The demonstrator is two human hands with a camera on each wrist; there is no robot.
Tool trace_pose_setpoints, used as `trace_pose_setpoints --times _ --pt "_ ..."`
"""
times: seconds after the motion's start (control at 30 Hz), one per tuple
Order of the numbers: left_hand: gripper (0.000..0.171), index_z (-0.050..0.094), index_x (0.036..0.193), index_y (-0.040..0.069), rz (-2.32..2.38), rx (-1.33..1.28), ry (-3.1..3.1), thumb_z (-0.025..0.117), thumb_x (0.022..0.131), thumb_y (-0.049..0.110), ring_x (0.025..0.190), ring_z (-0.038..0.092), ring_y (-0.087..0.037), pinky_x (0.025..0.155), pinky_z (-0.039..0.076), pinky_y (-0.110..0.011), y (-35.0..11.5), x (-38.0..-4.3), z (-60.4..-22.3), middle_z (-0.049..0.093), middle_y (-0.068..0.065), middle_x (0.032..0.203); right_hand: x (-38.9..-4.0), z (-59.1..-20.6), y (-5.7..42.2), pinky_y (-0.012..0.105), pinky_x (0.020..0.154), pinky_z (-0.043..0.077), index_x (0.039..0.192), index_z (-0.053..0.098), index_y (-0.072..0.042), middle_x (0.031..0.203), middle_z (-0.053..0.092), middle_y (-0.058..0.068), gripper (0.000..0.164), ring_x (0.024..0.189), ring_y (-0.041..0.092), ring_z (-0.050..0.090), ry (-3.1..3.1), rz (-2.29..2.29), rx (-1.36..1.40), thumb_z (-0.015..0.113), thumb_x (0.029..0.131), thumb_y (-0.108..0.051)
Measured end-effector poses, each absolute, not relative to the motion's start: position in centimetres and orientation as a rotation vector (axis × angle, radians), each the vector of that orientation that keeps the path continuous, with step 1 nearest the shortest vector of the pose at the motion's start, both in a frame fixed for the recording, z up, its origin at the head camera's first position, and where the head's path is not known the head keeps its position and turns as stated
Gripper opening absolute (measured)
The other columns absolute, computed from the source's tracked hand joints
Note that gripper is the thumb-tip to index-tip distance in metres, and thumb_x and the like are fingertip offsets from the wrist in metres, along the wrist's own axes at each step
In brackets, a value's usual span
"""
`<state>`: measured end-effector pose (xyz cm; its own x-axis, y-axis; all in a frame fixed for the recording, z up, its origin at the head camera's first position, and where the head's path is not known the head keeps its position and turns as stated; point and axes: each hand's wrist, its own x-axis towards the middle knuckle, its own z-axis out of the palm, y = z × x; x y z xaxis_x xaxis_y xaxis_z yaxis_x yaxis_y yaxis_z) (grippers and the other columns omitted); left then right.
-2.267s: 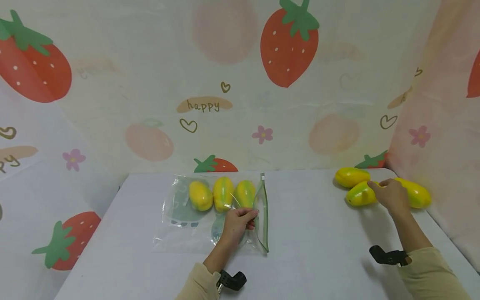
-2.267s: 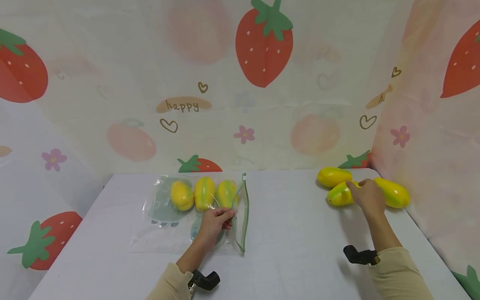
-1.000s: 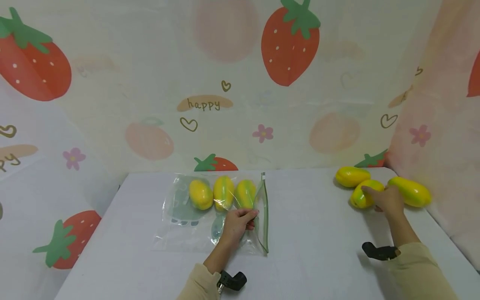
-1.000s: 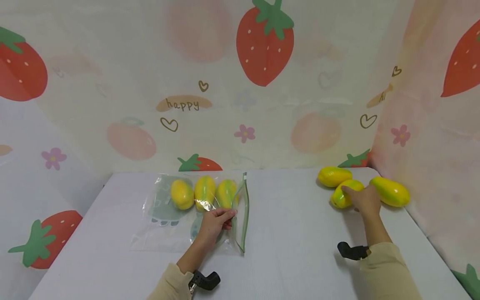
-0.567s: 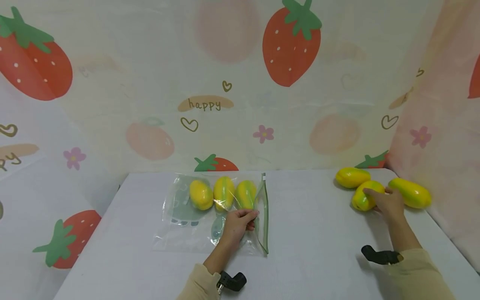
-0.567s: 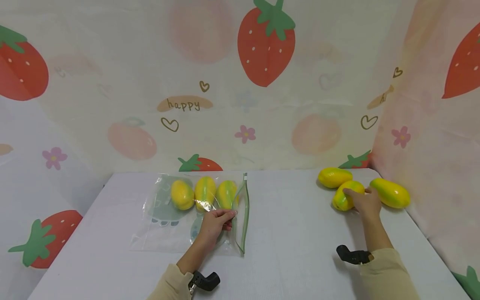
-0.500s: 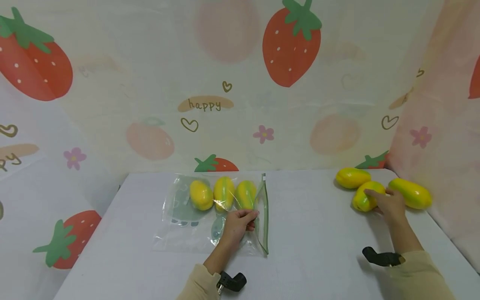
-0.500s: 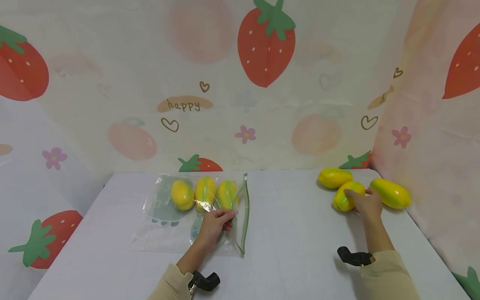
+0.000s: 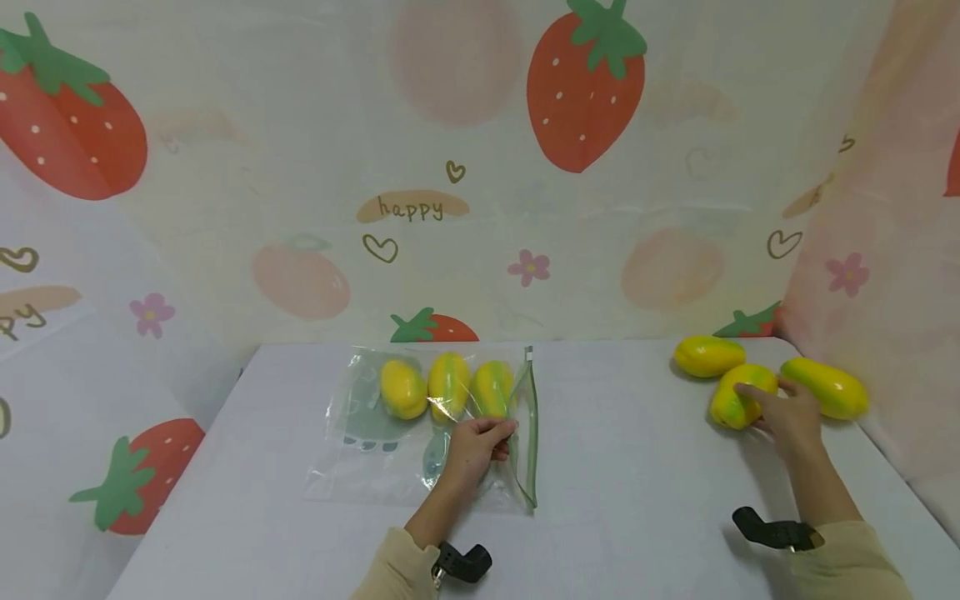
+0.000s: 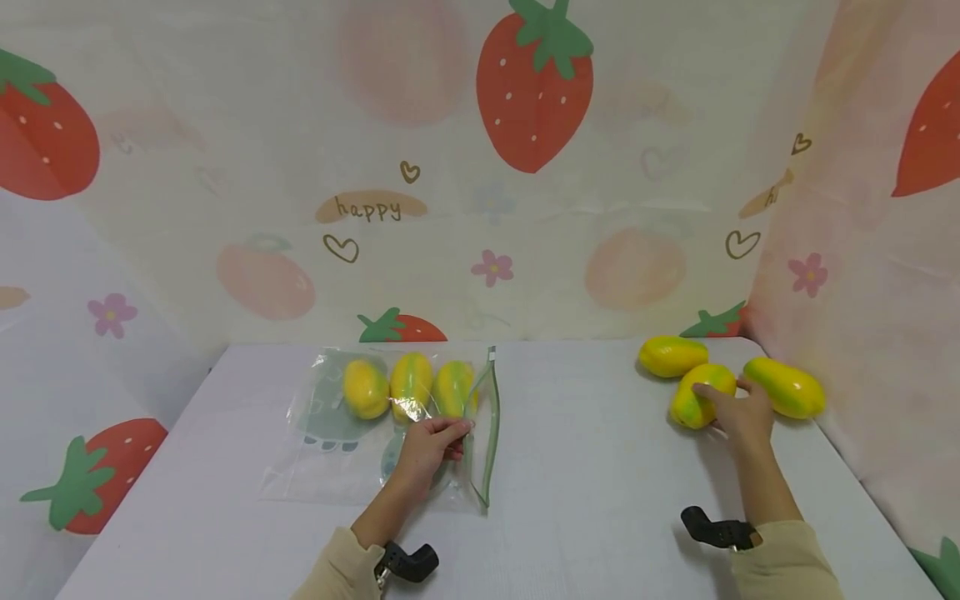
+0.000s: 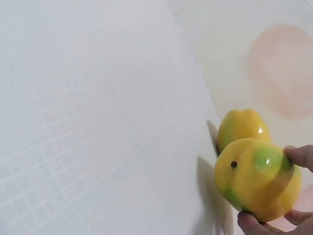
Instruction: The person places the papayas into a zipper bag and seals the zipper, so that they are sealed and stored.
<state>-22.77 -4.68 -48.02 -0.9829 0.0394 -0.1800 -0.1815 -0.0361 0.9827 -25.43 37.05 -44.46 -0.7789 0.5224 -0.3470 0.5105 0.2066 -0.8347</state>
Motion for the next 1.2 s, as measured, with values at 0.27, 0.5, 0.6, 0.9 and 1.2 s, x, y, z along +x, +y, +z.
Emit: trace_pose_setpoints --times 0.27,0.5,0.6,0.9,1.2 --pt "0.026 0.069 0.099 -0.009 2.170 -0.155 2.051 0.070 0.088 0.014 0.059 0.056 -0.006 0.056 0.051 -0.017 -4.9 -23.0 -48.0 0.059 0.006 0.066 -24.8 -43.1 36.5 0.013 0.057 0.051 0.155 0.008 -0.002 0.163 0.003 0.022 0.094 0.133 0.038 0.036 -2.446 1.690 -0.927 0.064 0.091 -0.042" --pt "0.028 0.069 0.102 -0.010 2.171 -0.161 2.031 0.070 0.089 0.016 0.059 0.055 -0.006 0.056 0.051 -0.017 -4.9 -22.6 -47.9 0.059 0.006 0.066 -24.6 -42.5 35.8 0.014 0.061 0.053 0.155 0.010 -0.003 0.162 0.006 0.022 0.091 0.128 0.037 0.040 -2.428 1.735 -0.862 0.065 0.091 -0.036" --pt "0.027 0.069 0.100 -0.009 2.166 -0.177 2.032 0.070 0.089 0.016 0.059 0.055 -0.006 0.056 0.051 -0.016 -4.8 -22.5 -48.1 0.059 0.006 0.066 -24.6 -42.4 35.4 0.013 0.058 0.052 0.155 0.011 -0.002 0.161 0.011 0.024 0.090 0.120 0.034 0.043 -2.419 1.748 -0.830 0.066 0.091 -0.036" --pt "0.027 0.069 0.100 -0.010 2.182 -0.174 2.027 0.071 0.088 0.014 0.058 0.055 -0.006 0.055 0.050 -0.016 -4.7 -22.6 -47.8 0.060 0.006 0.066 -24.6 -41.4 34.1 0.014 0.064 0.054 0.155 0.012 -0.004 0.149 0.029 0.027 0.093 0.109 0.024 0.049 -2.470 1.751 -0.731 0.066 0.090 -0.042" --pt "0.027 0.070 0.100 -0.008 2.177 -0.182 2.020 0.071 0.088 0.016 0.059 0.055 -0.005 0.056 0.051 -0.016 -4.7 -22.5 -47.5 0.059 0.007 0.066 -24.6 -40.8 32.5 0.013 0.067 0.054 0.155 0.011 -0.002 0.150 0.026 0.032 0.089 0.117 0.033 0.046 -2.510 1.758 -0.610 0.064 0.093 -0.037"
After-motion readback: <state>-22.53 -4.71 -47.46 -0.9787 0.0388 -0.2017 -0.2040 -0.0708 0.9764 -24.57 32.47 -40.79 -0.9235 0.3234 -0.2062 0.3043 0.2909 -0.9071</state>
